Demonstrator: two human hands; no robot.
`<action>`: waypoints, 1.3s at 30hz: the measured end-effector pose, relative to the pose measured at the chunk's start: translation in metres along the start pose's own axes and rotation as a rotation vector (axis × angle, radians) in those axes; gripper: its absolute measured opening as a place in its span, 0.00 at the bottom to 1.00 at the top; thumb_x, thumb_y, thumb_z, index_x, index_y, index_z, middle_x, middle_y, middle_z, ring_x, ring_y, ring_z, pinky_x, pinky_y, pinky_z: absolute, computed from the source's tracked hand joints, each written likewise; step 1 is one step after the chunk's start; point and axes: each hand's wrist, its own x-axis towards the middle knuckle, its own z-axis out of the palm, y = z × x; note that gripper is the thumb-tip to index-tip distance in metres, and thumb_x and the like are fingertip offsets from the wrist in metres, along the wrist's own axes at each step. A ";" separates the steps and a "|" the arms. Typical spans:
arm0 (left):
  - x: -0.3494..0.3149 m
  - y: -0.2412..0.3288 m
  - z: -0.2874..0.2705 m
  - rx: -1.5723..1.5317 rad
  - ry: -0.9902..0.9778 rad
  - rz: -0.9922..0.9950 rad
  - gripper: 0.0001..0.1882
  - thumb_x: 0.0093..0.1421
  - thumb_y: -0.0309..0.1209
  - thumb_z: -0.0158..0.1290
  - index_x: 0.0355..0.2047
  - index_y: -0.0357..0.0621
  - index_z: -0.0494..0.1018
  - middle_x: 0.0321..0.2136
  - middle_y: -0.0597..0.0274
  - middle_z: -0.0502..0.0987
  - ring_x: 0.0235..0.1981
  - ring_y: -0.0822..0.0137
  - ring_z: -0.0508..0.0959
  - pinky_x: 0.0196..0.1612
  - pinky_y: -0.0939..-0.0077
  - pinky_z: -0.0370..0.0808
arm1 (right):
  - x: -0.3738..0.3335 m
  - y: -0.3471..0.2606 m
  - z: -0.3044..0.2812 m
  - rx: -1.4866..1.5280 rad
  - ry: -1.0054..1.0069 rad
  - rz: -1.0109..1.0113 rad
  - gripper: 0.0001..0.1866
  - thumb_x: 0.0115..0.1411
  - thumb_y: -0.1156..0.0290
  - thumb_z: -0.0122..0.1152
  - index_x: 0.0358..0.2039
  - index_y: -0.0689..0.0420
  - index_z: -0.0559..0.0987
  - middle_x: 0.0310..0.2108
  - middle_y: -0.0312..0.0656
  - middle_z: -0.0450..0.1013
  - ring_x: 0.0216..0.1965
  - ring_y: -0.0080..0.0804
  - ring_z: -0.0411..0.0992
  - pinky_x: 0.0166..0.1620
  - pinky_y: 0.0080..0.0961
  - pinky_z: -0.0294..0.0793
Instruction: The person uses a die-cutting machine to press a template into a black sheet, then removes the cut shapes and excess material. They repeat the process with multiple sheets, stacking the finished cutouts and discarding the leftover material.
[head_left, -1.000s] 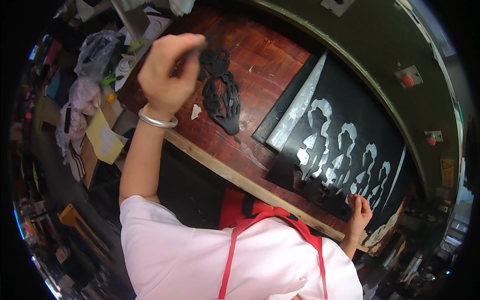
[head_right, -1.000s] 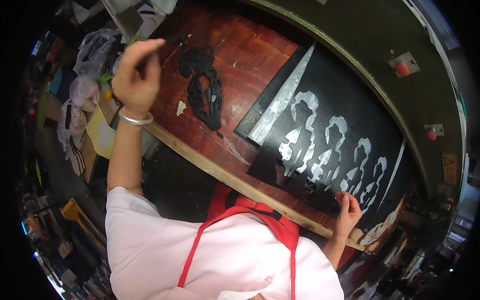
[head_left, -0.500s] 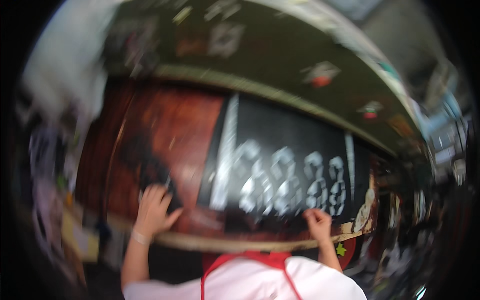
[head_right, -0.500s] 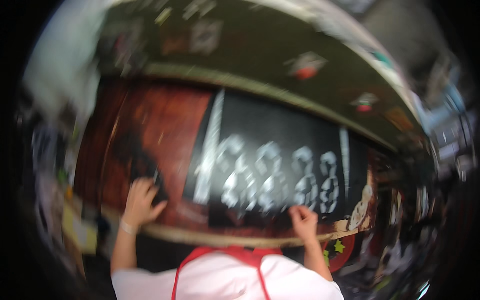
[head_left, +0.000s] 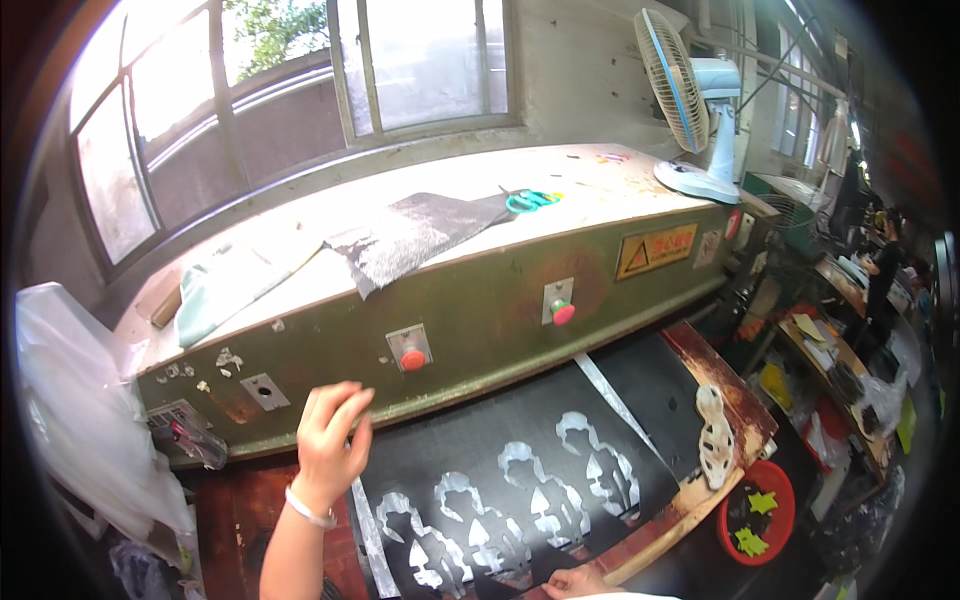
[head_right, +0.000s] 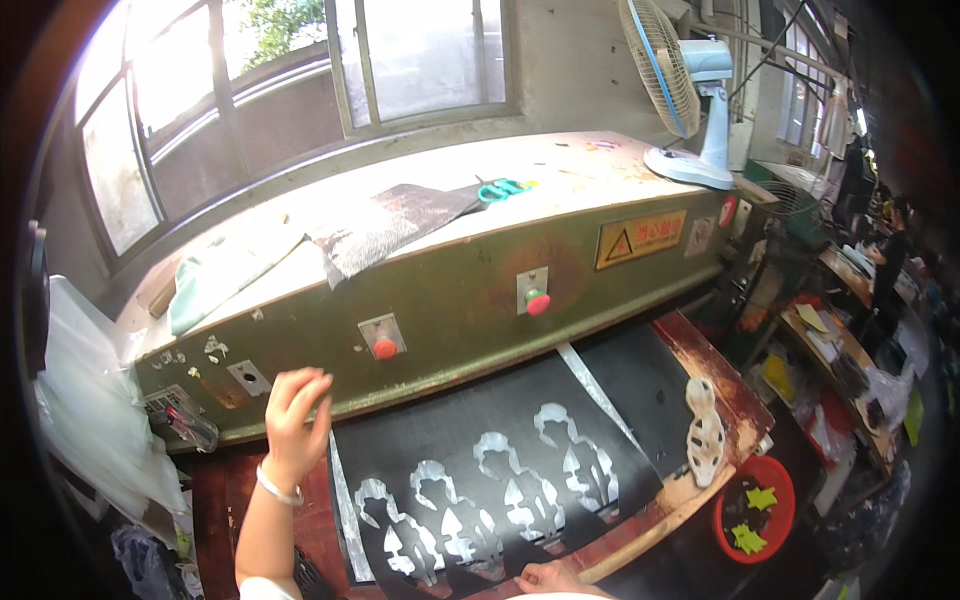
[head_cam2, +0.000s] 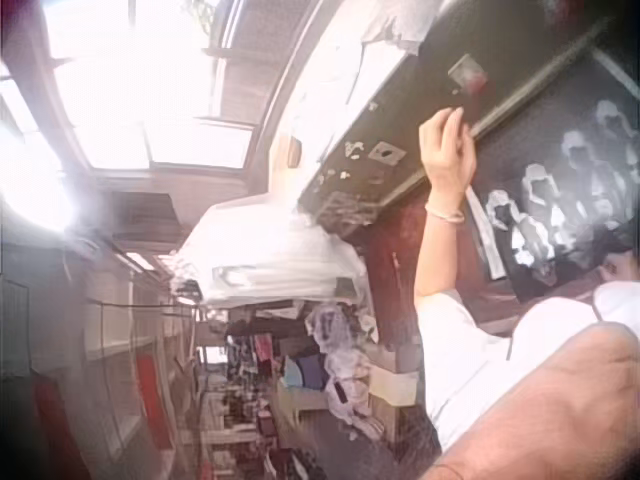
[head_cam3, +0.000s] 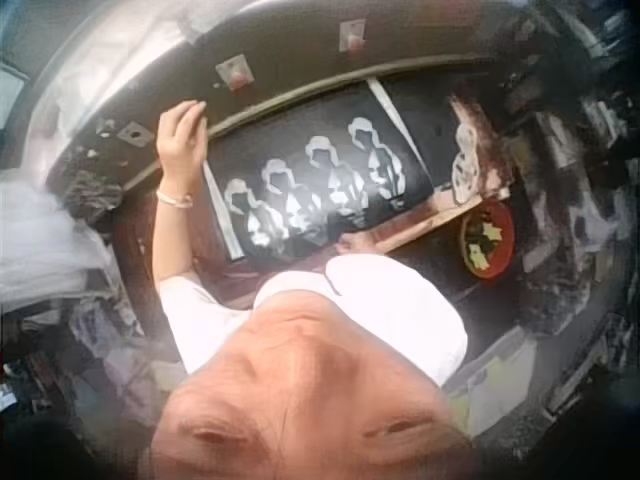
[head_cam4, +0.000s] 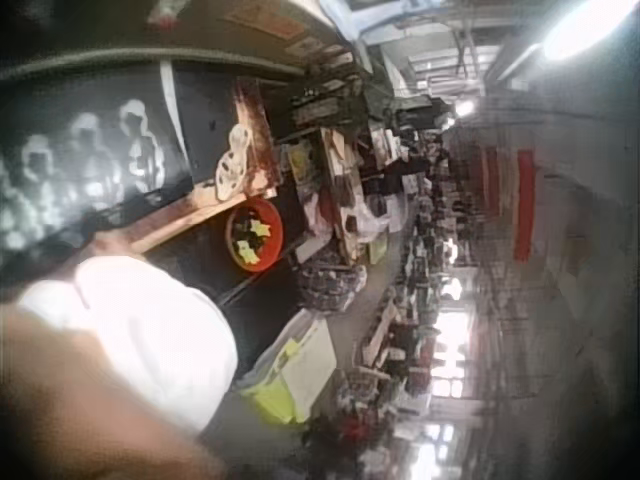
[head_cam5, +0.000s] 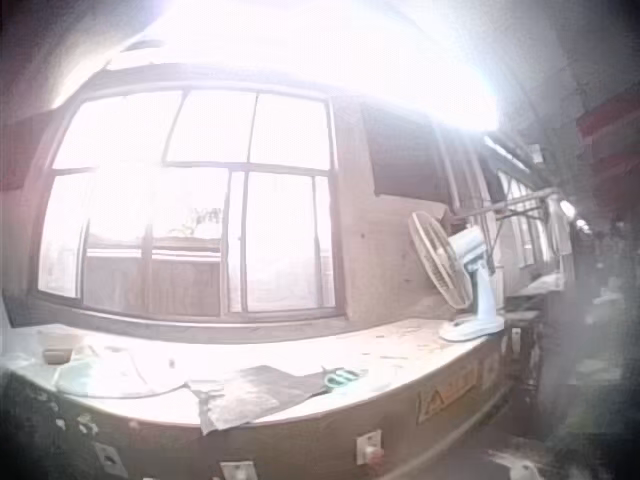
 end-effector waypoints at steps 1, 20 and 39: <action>0.032 0.002 0.010 0.000 0.022 0.065 0.14 0.46 0.17 0.57 0.36 0.37 0.75 0.35 0.52 0.75 0.37 0.52 0.75 0.40 0.63 0.74 | 0.000 0.003 0.003 0.078 -0.017 0.159 0.17 0.54 0.56 0.66 0.30 0.60 0.81 0.24 0.47 0.79 0.26 0.38 0.77 0.32 0.36 0.75; 0.289 -0.038 0.146 0.707 -0.446 0.159 0.09 0.52 0.31 0.51 0.20 0.44 0.78 0.20 0.52 0.78 0.27 0.52 0.80 0.30 0.59 0.75 | -0.001 -0.023 -0.072 0.870 -0.424 0.069 0.08 0.57 0.76 0.62 0.38 0.62 0.79 0.32 0.40 0.77 0.35 0.25 0.74 0.40 0.26 0.75; 0.186 0.002 0.024 0.412 -0.627 0.028 0.19 0.52 0.36 0.62 0.44 0.44 0.77 0.41 0.55 0.78 0.42 0.54 0.76 0.48 0.63 0.72 | 0.005 0.005 -0.044 0.995 -0.446 0.045 0.14 0.60 0.63 0.61 0.31 0.64 0.81 0.31 0.44 0.78 0.30 0.33 0.75 0.36 0.31 0.74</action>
